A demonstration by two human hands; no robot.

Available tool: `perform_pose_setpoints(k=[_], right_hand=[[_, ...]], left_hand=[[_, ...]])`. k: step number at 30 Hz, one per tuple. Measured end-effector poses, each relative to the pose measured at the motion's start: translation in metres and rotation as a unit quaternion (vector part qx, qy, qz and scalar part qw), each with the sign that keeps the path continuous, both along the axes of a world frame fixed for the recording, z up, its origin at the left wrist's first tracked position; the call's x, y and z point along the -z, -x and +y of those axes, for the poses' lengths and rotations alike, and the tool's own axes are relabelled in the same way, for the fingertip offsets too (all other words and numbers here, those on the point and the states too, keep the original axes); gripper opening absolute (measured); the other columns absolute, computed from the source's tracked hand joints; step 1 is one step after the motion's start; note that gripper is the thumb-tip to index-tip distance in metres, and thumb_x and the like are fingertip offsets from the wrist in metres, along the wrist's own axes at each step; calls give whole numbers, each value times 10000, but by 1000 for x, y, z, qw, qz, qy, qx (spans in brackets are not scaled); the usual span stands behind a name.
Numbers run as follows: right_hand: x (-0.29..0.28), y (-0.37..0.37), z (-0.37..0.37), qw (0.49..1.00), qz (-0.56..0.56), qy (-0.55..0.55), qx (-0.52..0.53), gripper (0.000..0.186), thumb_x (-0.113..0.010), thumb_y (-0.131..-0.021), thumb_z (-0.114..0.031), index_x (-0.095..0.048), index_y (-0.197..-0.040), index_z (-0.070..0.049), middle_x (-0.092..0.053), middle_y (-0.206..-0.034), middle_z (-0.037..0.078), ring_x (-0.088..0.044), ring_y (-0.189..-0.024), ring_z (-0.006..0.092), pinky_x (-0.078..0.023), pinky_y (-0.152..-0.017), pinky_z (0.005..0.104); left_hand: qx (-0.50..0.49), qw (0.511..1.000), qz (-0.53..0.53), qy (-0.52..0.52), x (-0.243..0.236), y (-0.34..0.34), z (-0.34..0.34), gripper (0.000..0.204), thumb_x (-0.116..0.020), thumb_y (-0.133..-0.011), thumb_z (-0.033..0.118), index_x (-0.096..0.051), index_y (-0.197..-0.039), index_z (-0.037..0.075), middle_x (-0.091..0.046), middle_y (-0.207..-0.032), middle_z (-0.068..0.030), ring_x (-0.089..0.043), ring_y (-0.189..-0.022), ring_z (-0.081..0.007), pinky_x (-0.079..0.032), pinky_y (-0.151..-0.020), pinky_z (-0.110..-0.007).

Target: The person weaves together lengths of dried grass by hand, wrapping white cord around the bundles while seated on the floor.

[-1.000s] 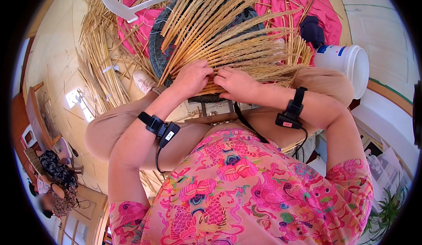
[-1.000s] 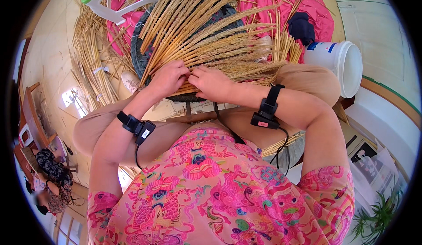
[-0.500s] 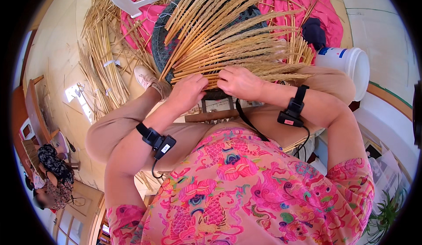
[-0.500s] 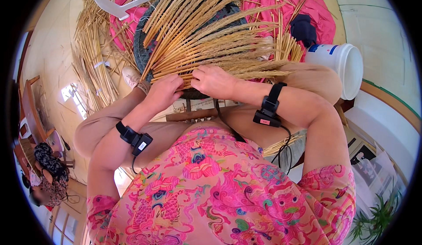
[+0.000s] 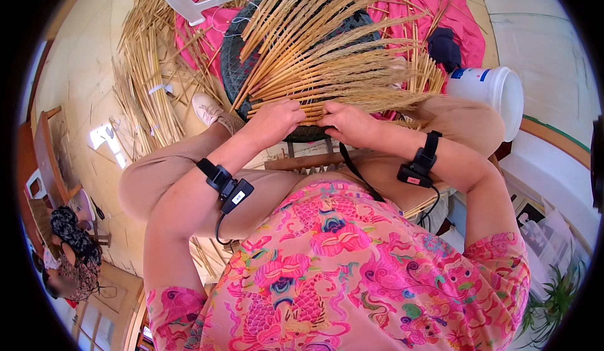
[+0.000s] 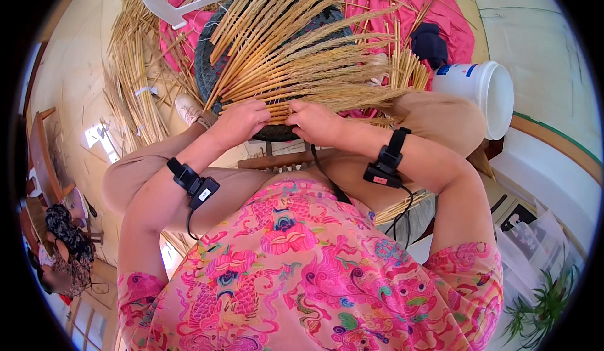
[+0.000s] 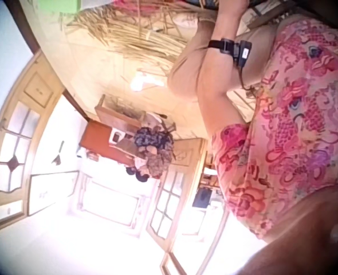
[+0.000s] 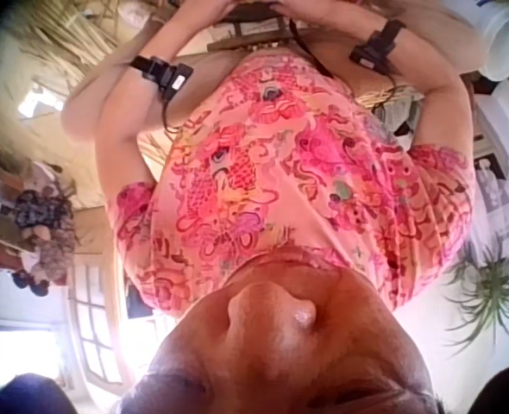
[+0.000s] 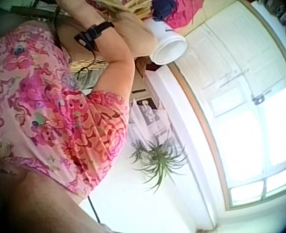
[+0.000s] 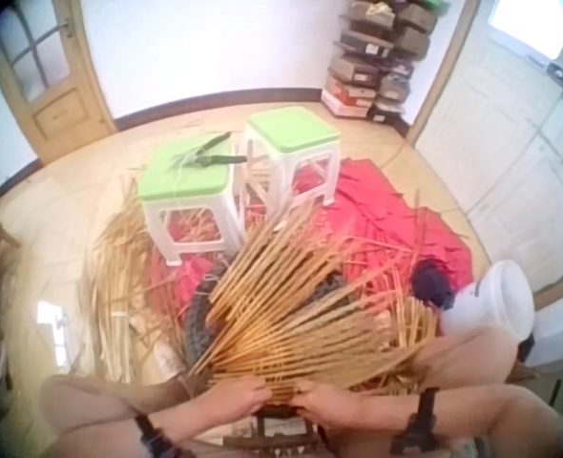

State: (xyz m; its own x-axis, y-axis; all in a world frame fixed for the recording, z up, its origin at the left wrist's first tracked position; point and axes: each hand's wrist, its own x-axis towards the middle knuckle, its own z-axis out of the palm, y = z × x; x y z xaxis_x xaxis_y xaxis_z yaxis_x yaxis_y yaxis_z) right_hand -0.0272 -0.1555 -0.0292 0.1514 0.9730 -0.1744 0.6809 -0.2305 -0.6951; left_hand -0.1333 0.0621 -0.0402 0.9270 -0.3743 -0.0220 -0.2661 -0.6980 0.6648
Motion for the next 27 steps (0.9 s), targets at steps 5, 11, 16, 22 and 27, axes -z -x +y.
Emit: perform_pose_setpoints(k=[5, 11, 16, 22, 27], right_hand=[[-3, -5, 4, 1000, 21, 14, 1, 259, -671, -762, -87, -631, -1017, -70, -538, -914, 127, -585, -844, 335, -497, -725, 418], [0, -6, 10, 1000, 28, 10, 6, 266, -673, -762, -92, -621, -1020, -50, -564, -921, 130, -594, -846, 331, -497, -724, 420], [-5, -17, 19, 990, 106, 90, -16, 270, -686, -754, -105, -636, -1012, -41, -575, -897, 116, -604, -774, 288, -499, -694, 383], [4, -33, 25, 966, 200, 161, -21, 220, -671, -772, -139, -650, -966, -39, -591, -866, 97, -610, -730, 276, -505, -682, 373], [-2, -30, 25, 993, 14, 52, 109, 167, -636, -789, -134, -650, -930, -45, -596, -871, 117, -617, -799, 316, -508, -708, 395]], left_hand=[[-57, 997, 46, 38, 0, -6, -5, 90, -660, -766, 88, -592, -807, 44, -569, -798, -105, -590, -782, -301, -479, -660, -397], [-92, 989, 117, 11, -1, -10, -10, 98, -665, -746, 127, -590, -776, 73, -600, -777, -96, -609, -786, -301, -482, -646, -422], [-122, 976, 178, 19, -8, -16, -11, 162, -704, -730, 157, -581, -783, 65, -593, -750, -94, -607, -735, -293, -464, -619, -411], [-122, 973, 194, 29, -9, -20, -10, 184, -715, -721, 155, -574, -796, 65, -598, -777, -103, -613, -772, -304, -470, -640, -410], [-142, 974, 174, 28, -9, -14, -15, 221, -723, -724, 158, -561, -833, 53, -597, -780, -106, -614, -768, -306, -472, -641, -410]])
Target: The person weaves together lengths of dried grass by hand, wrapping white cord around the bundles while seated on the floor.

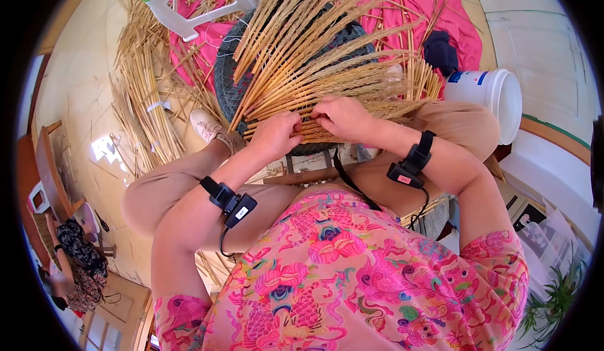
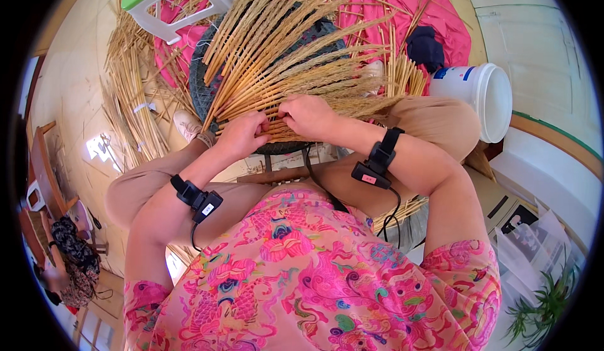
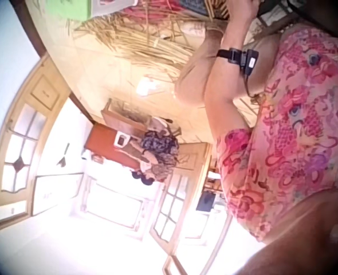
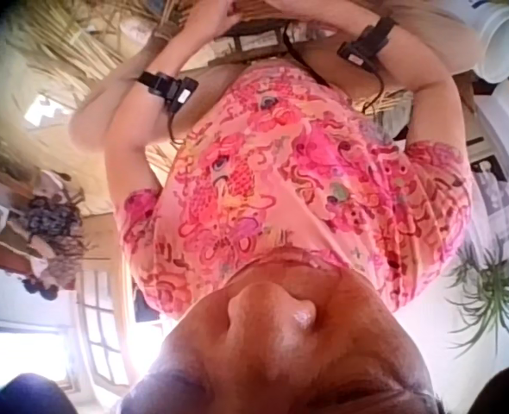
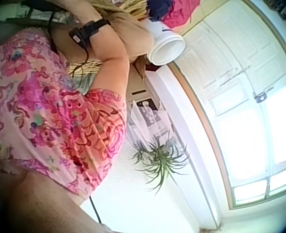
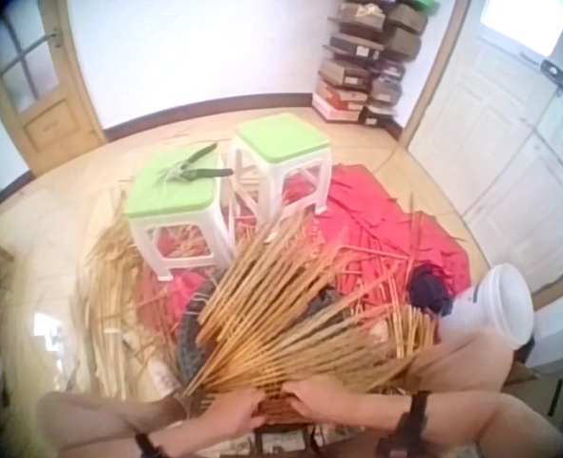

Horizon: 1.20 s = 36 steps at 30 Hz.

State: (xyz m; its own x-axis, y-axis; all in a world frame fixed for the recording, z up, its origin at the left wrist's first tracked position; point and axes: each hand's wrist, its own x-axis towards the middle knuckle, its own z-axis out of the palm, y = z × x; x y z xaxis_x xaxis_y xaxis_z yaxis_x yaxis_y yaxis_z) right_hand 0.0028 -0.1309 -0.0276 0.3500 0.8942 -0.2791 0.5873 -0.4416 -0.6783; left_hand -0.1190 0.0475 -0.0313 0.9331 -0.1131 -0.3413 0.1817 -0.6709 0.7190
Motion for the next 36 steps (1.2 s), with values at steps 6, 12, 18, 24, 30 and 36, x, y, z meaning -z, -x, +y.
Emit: perform_pose_setpoints(k=[6, 12, 18, 24, 30, 36], right_hand=[[0, 3, 0, 999, -46, -20, 8, 154, -632, -788, -120, -650, -928, -58, -582, -918, 123, -601, -887, 326, -505, -758, 409], [5, 5, 4, 999, -39, 8, 10, 137, -618, -786, -107, -640, -905, -42, -582, -947, 130, -597, -933, 322, -504, -804, 411], [7, 7, 10, 998, -52, 36, 16, 153, -610, -777, -100, -613, -903, -13, -586, -967, 162, -597, -941, 334, -505, -817, 413], [7, 12, 13, 996, -38, 77, 22, 185, -599, -772, -88, -602, -933, 2, -591, -991, 195, -602, -946, 355, -501, -835, 421], [7, 13, 9, 998, -11, 54, 30, 182, -581, -775, -81, -610, -938, -5, -598, -984, 189, -603, -939, 363, -501, -831, 429], [-1, 16, 10, 990, -142, 16, -11, 195, -606, -733, -52, -621, -926, -22, -600, -957, 152, -623, -901, 310, -526, -772, 386]], left_hand=[[-83, 996, -18, 20, 2, -7, -1, 143, -673, -769, 116, -568, -840, 53, -607, -764, -105, -617, -732, -311, -484, -630, -415], [0, 979, -199, -32, 20, -13, 6, 37, -622, -790, 81, -605, -821, 72, -591, -773, -92, -607, -756, -301, -487, -637, -408], [97, 972, -206, -61, 8, -32, 14, 133, -626, -766, 62, -587, -890, 89, -582, -838, -81, -592, -843, -283, -482, -664, -392], [77, 969, -227, -56, 16, -34, 12, 147, -640, -759, 74, -561, -883, 74, -575, -834, -90, -588, -827, -293, -480, -659, -398], [53, 967, -239, -64, 17, -31, 9, 154, -647, -753, 62, -558, -879, 68, -567, -825, -100, -585, -816, -300, -480, -656, -398], [59, 966, -244, -58, 18, -32, 11, 156, -647, -754, 59, -568, -890, 64, -562, -825, -100, -583, -811, -300, -479, -652, -395]])
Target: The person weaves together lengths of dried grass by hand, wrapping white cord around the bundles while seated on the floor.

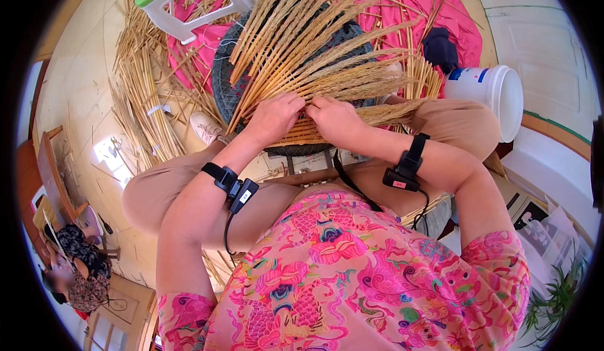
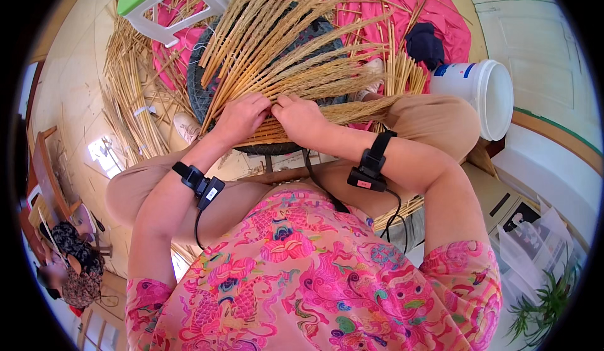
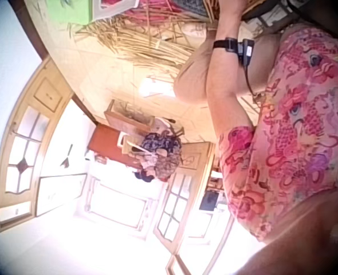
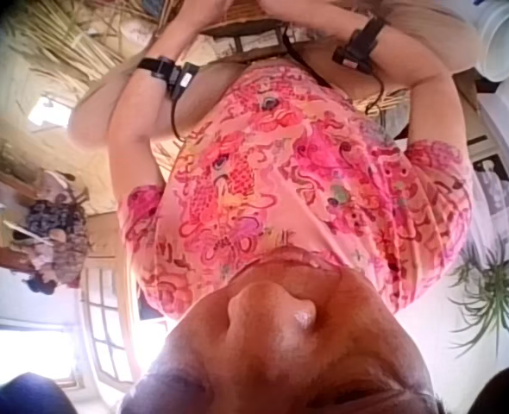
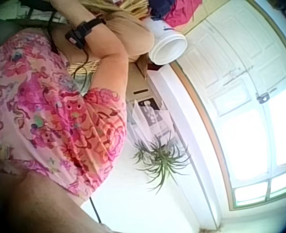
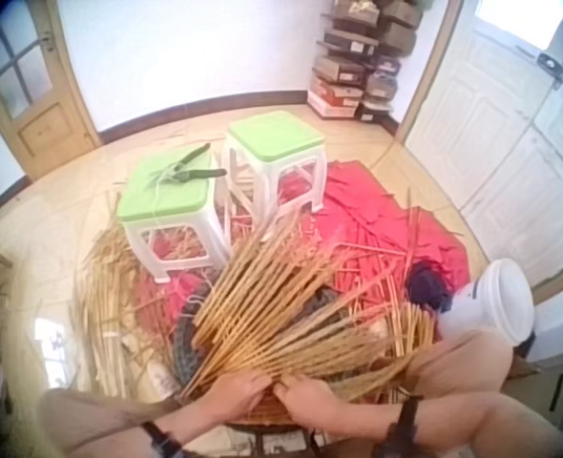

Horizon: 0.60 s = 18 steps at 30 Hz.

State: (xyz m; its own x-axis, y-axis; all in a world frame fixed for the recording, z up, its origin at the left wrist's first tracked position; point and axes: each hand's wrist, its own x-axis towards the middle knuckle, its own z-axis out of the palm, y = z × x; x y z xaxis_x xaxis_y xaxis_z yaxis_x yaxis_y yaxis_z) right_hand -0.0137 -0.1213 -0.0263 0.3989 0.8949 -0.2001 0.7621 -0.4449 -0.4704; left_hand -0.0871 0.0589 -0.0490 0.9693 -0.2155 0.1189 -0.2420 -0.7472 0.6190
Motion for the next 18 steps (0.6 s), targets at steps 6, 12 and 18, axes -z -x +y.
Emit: perform_pose_setpoints(k=[6, 12, 18], right_hand=[[1, 1, -1, 997, -76, 1, -31, 188, -618, -713, -64, -622, -898, -30, -604, -921, 111, -640, -849, 267, -537, -711, 363], [9, 4, 0, 996, 47, -30, 67, 116, -587, -771, -68, -626, -876, -40, -595, -890, 109, -625, -837, 310, -523, -711, 399], [21, -5, -5, 989, 93, -107, 26, 77, -588, -790, -67, -629, -852, -45, -590, -873, 116, -609, -834, 323, -504, -714, 416]], left_hand=[[13, 999, 21, 27, -4, -3, 2, 150, -650, -748, 67, -582, -882, 78, -559, -830, -88, -584, -817, -293, -479, -664, -394], [27, 998, 49, 24, -6, -9, 5, 155, -653, -739, 75, -593, -880, 98, -551, -845, -71, -582, -835, -282, -476, -654, -393], [4, 997, 52, 56, -1, -7, 5, 82, -648, -742, 79, -598, -805, 92, -543, -794, -68, -583, -785, -279, -464, -623, -386]])
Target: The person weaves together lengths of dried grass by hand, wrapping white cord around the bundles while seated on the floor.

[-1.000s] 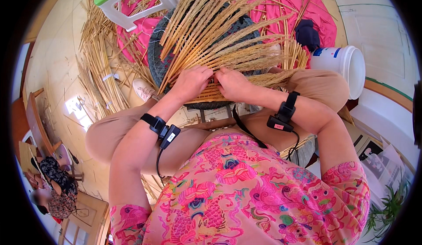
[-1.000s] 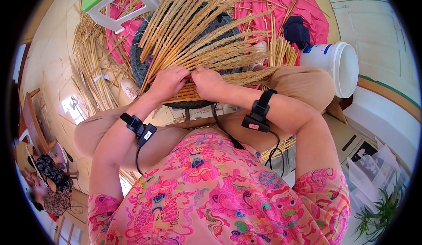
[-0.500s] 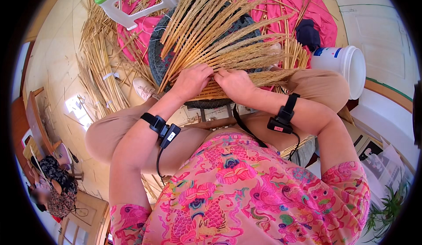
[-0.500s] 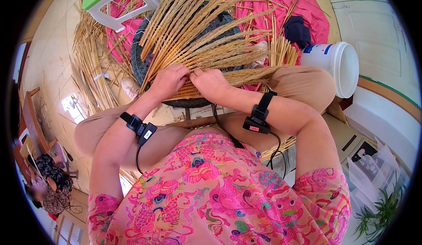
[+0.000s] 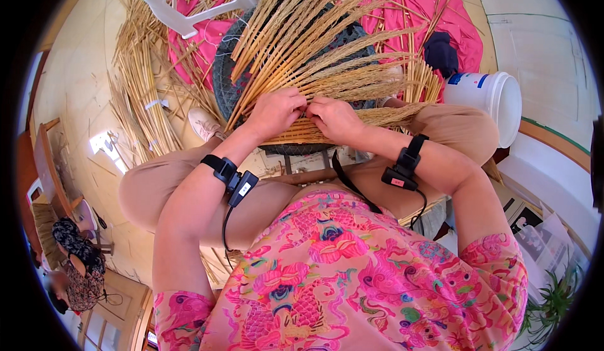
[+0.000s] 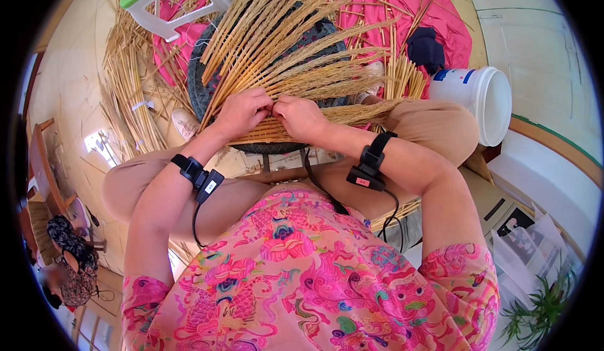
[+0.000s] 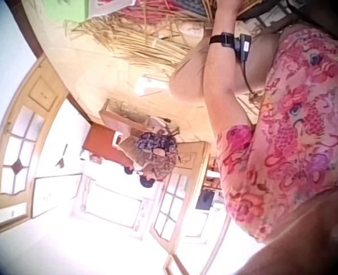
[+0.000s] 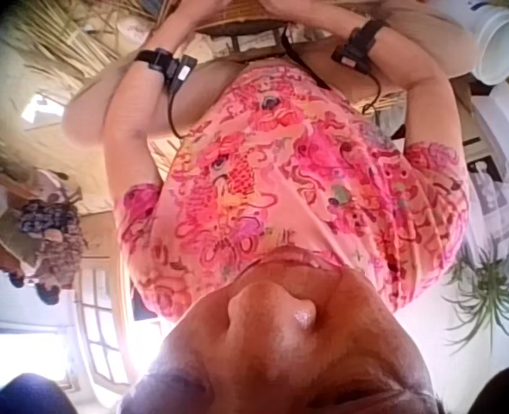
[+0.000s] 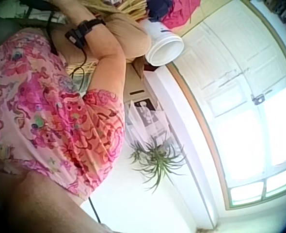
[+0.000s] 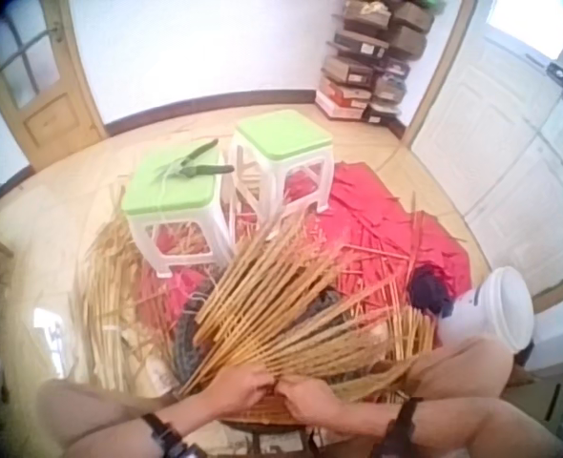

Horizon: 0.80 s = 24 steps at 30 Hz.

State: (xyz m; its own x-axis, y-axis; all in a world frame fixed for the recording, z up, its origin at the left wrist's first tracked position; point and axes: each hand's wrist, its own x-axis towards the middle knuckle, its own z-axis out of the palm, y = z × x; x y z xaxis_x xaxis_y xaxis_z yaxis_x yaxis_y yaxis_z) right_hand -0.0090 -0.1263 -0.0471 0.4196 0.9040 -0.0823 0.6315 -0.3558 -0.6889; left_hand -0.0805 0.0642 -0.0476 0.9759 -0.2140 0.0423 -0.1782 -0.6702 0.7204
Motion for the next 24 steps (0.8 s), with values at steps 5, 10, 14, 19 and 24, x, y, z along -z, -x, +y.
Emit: perform_pose_setpoints(k=[5, 10, 14, 19, 24], right_hand=[[0, -3, 0, 999, 25, -14, -26, 76, -605, -778, -45, -627, -848, -27, -592, -868, 127, -599, -838, 331, -497, -717, 412], [-3, 3, -1, 999, -22, 29, -25, 87, -582, -801, -60, -630, -870, -39, -601, -869, 124, -624, -785, 337, -514, -669, 418], [-11, 10, 0, 991, -53, 121, 12, 104, -559, -817, -72, -624, -894, -45, -606, -875, 134, -634, -724, 360, -522, -630, 435], [-6, 12, -4, 995, -28, 89, 32, 104, -563, -814, -69, -611, -900, -39, -598, -874, 155, -626, -721, 380, -517, -642, 456], [-4, 13, -4, 998, -1, 41, 46, 100, -574, -795, -41, -600, -891, -28, -586, -870, 165, -620, -730, 387, -512, -648, 460]], left_hand=[[-11, 1000, -24, 1, 3, 0, -2, 64, -639, -740, 70, -600, -786, 90, -544, -781, -67, -584, -763, -275, -460, -615, -381], [-22, 1000, -22, 4, 1, 2, -4, 65, -635, -733, 60, -604, -785, 86, -546, -791, -61, -584, -776, -271, -461, -623, -381], [22, 999, -2, -35, -6, -1, 0, 60, -616, -738, 68, -622, -795, 87, -545, -812, -62, -585, -801, -277, -470, -649, -388], [40, 988, 68, -135, -16, -1, -8, 89, -593, -750, 108, -669, -781, 72, -606, -786, -104, -610, -766, -305, -490, -659, -420], [14, 974, 212, -75, 9, 1, -16, 146, -576, -786, 118, -700, -792, 42, -655, -689, -136, -646, -646, -270, -508, -588, -393]])
